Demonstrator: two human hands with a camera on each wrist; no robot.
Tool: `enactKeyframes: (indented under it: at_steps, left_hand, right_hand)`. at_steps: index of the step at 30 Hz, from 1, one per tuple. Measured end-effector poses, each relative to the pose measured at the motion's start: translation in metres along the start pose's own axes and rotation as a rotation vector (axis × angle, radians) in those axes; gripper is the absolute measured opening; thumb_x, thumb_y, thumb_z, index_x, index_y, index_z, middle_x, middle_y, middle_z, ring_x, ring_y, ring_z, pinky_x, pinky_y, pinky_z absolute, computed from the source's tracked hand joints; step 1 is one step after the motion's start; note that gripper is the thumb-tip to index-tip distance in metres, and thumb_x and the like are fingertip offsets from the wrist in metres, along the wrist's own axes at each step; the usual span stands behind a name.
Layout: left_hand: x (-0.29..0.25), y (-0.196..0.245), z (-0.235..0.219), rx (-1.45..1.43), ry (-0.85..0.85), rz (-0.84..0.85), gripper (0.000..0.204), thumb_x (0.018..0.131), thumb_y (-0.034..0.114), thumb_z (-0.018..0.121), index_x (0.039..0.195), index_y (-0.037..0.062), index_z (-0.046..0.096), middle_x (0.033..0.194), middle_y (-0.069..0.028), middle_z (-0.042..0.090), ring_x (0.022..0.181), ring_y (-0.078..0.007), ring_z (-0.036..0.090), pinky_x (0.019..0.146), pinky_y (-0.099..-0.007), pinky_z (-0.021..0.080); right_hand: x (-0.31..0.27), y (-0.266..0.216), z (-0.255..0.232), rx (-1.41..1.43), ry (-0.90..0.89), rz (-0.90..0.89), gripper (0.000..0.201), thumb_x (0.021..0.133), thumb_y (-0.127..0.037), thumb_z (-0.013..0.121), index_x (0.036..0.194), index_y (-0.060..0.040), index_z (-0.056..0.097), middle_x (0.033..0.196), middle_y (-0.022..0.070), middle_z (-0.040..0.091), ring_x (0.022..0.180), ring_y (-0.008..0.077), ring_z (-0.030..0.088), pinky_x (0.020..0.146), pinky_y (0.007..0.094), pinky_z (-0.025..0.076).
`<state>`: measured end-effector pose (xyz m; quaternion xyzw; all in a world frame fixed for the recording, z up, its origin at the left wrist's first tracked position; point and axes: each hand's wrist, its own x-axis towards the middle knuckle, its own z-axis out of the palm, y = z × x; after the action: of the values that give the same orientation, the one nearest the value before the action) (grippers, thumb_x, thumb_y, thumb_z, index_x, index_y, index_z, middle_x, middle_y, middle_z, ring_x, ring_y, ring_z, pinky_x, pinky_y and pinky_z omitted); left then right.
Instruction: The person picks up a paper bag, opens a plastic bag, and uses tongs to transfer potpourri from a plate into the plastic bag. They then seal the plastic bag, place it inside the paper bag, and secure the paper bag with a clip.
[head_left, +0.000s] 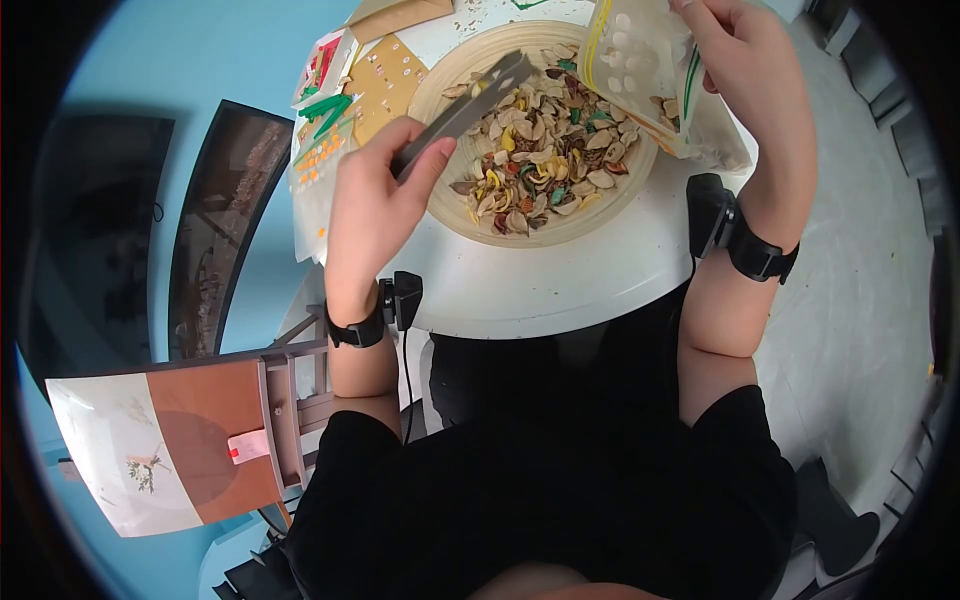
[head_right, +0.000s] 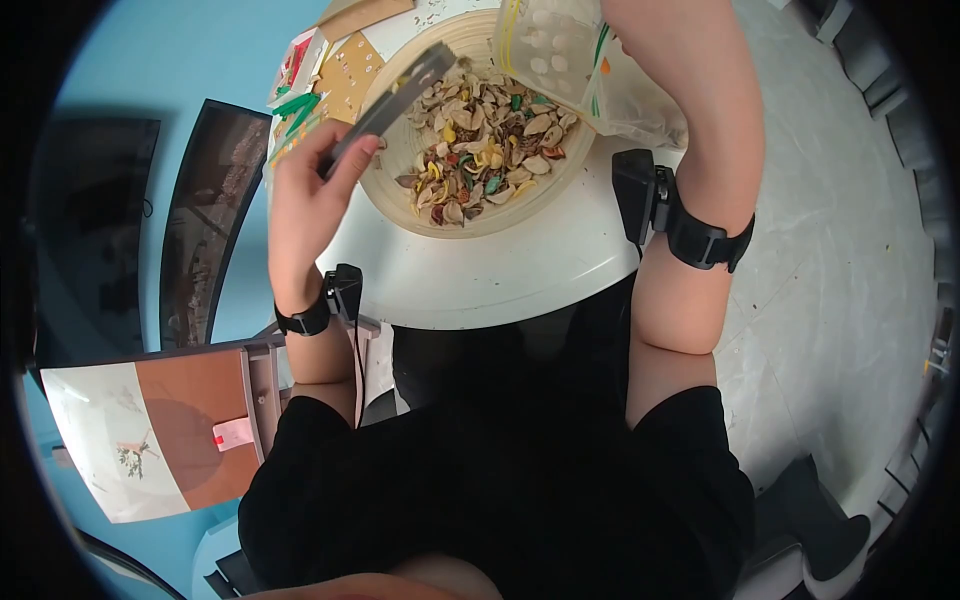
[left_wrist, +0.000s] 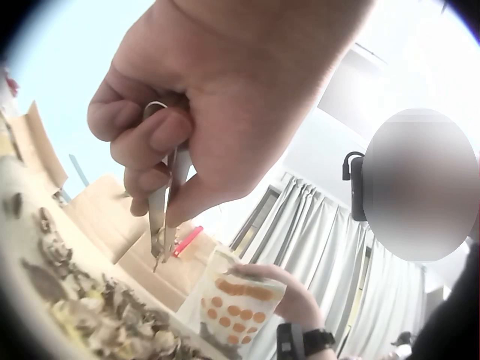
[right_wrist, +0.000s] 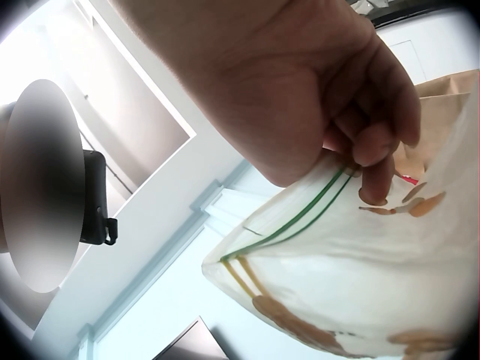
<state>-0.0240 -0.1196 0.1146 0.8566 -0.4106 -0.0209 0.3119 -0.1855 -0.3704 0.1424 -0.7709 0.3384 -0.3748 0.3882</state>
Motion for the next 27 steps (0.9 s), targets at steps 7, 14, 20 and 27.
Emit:
enactKeyframes:
  at_steps: [7,14,20,27]
  left_hand:
    - [0.018,0.043,0.001,-0.247,0.048,0.201,0.024,0.094,0.023,0.077,0.094,0.0,0.069,0.061,0.0007,0.057,0.056,-0.0031,0.045,0.051,-0.0224,0.033]
    - [0.005,0.015,0.01,-0.104,-0.014,-0.003,0.029,0.092,0.026,0.078,0.097,-0.0019,0.07,0.064,-0.0036,0.063,0.057,-0.0066,0.051,0.053,-0.0254,0.039]
    - [-0.007,-0.008,0.024,0.186,-0.145,-0.097,0.04,0.092,0.033,0.076,0.101,-0.0048,0.068,0.069,-0.0225,0.065,0.059,-0.0359,0.062,0.059,-0.0386,0.048]
    - [-0.005,0.004,0.037,0.202,-0.229,-0.085,0.036,0.093,0.032,0.074,0.102,-0.0025,0.069,0.068,-0.0236,0.065,0.066,-0.0388,0.068,0.062,-0.0425,0.051]
  right_hand:
    - [-0.007,-0.002,0.009,-0.064,0.036,-0.09,0.033,0.095,-0.017,0.061,0.081,0.0127,0.066,0.059,0.0172,0.059,0.055,0.0189,0.058,0.056,0.0382,0.046]
    - [0.006,-0.008,-0.002,-0.086,0.035,0.121,0.034,0.095,-0.018,0.061,0.082,0.0134,0.066,0.058,0.0136,0.058,0.056,0.0161,0.058,0.055,0.0363,0.046]
    - [-0.009,0.006,0.003,-0.047,0.137,-0.137,0.034,0.096,-0.017,0.061,0.082,0.0135,0.066,0.058,0.0098,0.059,0.056,0.0134,0.056,0.054,0.035,0.045]
    - [-0.002,0.011,-0.001,-0.01,0.047,-0.113,0.034,0.095,-0.017,0.061,0.081,0.013,0.067,0.057,0.0102,0.059,0.055,0.0133,0.056,0.054,0.0353,0.045]
